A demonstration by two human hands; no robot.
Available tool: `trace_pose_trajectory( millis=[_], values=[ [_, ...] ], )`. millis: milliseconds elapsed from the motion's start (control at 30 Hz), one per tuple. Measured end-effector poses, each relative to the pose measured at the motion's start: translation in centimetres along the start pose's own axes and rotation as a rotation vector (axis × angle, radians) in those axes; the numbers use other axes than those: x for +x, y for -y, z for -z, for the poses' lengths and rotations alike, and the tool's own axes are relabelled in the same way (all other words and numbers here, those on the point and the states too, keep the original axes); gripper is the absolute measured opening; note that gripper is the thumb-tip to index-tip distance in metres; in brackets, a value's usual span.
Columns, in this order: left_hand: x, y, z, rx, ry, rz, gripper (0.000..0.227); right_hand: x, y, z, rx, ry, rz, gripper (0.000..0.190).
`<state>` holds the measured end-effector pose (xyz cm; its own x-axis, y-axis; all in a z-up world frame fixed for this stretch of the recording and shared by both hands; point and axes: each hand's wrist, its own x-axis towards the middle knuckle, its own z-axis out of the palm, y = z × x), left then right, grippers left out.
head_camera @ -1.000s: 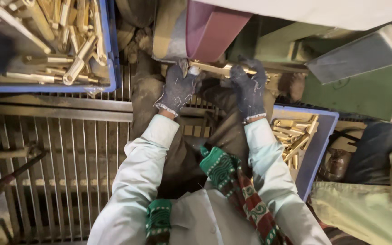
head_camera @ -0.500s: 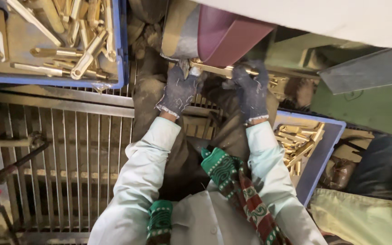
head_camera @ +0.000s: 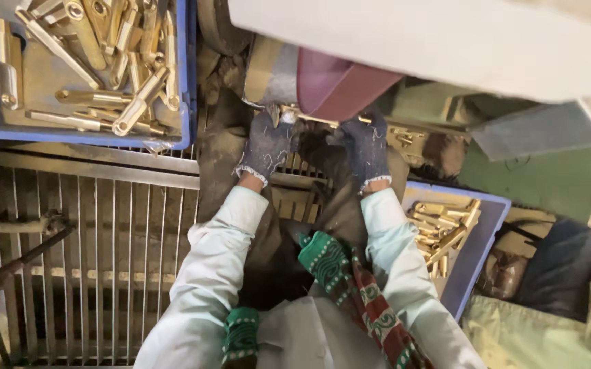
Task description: The person repeatedly picks up brass-colored metal parts from a blue bin, presses them against a moving belt sander to smooth the surfaces, and places the finished parts into a second bin. The process is performed one item at a time in a continuous loop.
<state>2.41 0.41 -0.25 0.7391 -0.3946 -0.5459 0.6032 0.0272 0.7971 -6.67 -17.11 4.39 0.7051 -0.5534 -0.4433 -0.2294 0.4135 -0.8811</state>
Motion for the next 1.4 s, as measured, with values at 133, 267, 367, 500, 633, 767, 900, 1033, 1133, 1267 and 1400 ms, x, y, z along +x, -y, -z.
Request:
trace_pose_trajectory(
  millis=[133, 267, 367, 500, 633, 767, 900, 1033, 1133, 1267, 1400],
  values=[
    [-2.2, -1.8, -0.2, -0.139, 0.138, -0.169, 0.032, -2.5, 1.7, -0.1, 0.188, 0.083, 0.098, 0.04],
    [-7.6, -6.6, 2.3, 0.029, 0.456, -0.397, 0.054, -10.5, 4.6, 1.7, -0.829, 0.018, 0.83, 0.05],
    [-12.9, -9.0, 3.3, 0.166, 0.527, -0.415, 0.065, -17.0, 4.7, 1.8, -0.819, -0.003, 0.937, 0.055],
    [-14.4, -10.8, 2.5, 0.206, 0.675, -0.568, 0.063, -18.5, 4.3, 1.4, -0.881, 0.11, 0.853, 0.06],
    [-13.1, -8.8, 1.0, 0.137, 0.691, -0.433, 0.06, -15.9, 3.5, 1.7, -0.926, 0.357, 0.539, 0.065],
    [-8.7, -6.6, 0.4, 0.11, 0.74, -0.438, 0.049, -11.8, 1.9, 0.5, -0.996, 0.447, 0.361, 0.076],
    [-4.1, -4.2, 0.7, 0.178, 0.507, -0.518, 0.04, -7.2, 0.3, -0.7, -0.869, 0.574, 0.324, 0.069],
    [-1.9, -1.6, 0.6, 0.101, 0.417, -0.404, 0.03, -5.7, -1.1, -1.2, -0.372, 0.772, -0.001, 0.064],
    [-1.6, 0.2, 1.2, 0.145, 0.345, -0.27, 0.033, -5.7, -1.1, -1.4, -0.39, 0.761, -0.181, 0.048],
    [-0.8, 2.2, 1.9, 0.732, 0.112, -0.421, 0.034, -6.1, 0.3, -2.4, -0.253, 0.731, -0.241, 0.038],
    [0.7, 4.7, 1.7, 0.54, 0.089, -0.387, 0.031, -5.5, 1.8, -3.5, -0.112, 0.619, -0.418, 0.03]
  ],
)
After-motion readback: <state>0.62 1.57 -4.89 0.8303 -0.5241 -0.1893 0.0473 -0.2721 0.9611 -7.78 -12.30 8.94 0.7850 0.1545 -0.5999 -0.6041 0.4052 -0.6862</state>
